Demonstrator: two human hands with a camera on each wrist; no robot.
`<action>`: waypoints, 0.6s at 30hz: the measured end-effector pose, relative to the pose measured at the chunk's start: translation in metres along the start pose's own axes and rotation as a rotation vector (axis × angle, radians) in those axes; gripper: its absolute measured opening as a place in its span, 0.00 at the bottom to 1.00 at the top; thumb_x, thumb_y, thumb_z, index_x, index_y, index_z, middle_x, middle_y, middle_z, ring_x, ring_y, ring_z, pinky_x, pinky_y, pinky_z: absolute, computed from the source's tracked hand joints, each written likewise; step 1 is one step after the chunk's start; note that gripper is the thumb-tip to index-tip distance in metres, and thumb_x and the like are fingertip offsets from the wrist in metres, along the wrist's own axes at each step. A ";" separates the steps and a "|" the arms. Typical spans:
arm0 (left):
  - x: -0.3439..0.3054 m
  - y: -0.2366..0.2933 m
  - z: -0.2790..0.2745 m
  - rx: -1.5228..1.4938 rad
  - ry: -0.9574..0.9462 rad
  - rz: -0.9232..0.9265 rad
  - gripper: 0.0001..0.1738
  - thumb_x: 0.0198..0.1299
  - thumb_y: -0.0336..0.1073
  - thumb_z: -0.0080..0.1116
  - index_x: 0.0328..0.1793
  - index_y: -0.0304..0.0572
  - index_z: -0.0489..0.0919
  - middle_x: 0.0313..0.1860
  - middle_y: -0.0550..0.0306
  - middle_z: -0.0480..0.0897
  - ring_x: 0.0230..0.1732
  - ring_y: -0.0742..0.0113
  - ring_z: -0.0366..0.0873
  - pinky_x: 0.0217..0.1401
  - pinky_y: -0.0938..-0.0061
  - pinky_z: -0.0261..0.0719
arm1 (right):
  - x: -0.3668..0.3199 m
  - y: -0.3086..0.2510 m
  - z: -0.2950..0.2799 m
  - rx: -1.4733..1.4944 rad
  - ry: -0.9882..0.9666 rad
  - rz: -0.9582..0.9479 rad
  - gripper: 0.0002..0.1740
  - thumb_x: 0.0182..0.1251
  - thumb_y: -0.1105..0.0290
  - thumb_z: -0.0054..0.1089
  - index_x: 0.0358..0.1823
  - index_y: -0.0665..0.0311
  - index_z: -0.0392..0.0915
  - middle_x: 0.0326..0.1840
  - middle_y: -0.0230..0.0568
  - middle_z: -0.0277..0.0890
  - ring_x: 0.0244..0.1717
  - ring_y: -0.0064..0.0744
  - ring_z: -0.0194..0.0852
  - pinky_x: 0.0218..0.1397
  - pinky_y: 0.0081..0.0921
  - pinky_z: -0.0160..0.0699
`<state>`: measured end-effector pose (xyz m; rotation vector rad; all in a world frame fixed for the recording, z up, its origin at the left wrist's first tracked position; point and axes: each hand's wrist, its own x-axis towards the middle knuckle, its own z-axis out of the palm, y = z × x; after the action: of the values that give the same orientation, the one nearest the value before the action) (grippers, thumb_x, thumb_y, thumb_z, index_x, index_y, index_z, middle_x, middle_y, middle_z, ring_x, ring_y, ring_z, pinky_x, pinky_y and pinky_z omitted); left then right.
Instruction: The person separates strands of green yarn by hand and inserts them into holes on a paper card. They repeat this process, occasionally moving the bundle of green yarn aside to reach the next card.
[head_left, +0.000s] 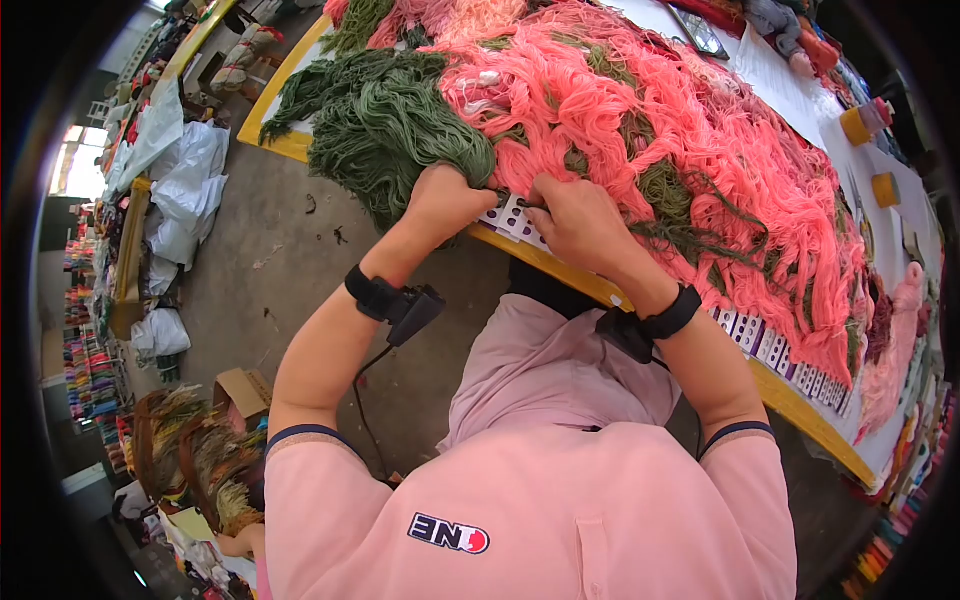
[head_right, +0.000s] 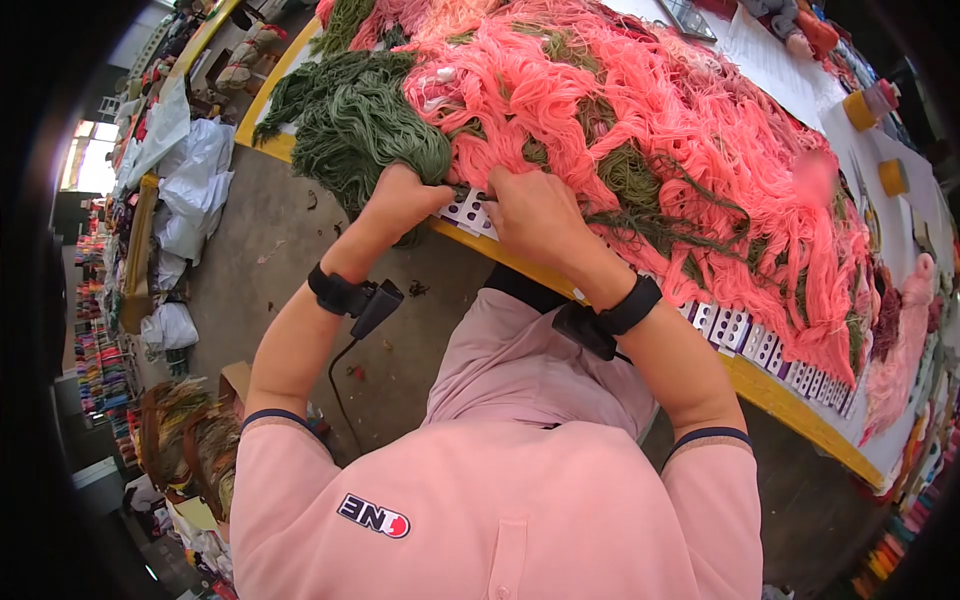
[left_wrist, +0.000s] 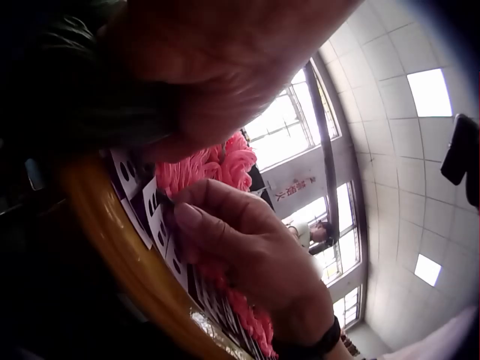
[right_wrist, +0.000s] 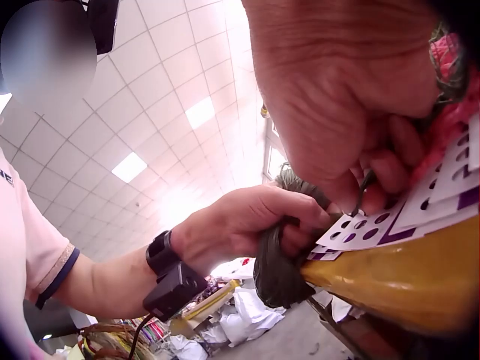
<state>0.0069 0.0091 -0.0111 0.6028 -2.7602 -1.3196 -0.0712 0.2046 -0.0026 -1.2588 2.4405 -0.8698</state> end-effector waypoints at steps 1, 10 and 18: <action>0.000 0.003 0.002 0.140 0.024 0.019 0.17 0.47 0.41 0.68 0.34 0.32 0.83 0.29 0.43 0.84 0.32 0.50 0.83 0.40 0.62 0.80 | 0.000 -0.001 0.000 -0.014 -0.001 0.003 0.11 0.63 0.66 0.62 0.39 0.66 0.76 0.30 0.55 0.79 0.36 0.58 0.79 0.40 0.50 0.73; -0.004 -0.001 -0.005 -0.329 -0.066 -0.003 0.13 0.53 0.35 0.69 0.42 0.34 0.82 0.32 0.55 0.84 0.33 0.64 0.80 0.37 0.69 0.77 | -0.003 -0.001 0.001 -0.052 -0.004 0.001 0.11 0.63 0.65 0.63 0.40 0.65 0.76 0.31 0.54 0.80 0.37 0.58 0.79 0.41 0.51 0.74; -0.010 0.023 -0.030 -0.853 -0.299 -0.243 0.07 0.60 0.29 0.63 0.44 0.39 0.79 0.33 0.59 0.82 0.28 0.76 0.73 0.34 0.74 0.74 | -0.002 -0.001 0.002 -0.056 -0.002 0.005 0.11 0.63 0.66 0.61 0.40 0.66 0.76 0.31 0.54 0.80 0.36 0.57 0.79 0.40 0.50 0.74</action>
<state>0.0142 0.0032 0.0272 0.7011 -1.9811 -2.5657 -0.0685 0.2049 -0.0036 -1.2715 2.4813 -0.8034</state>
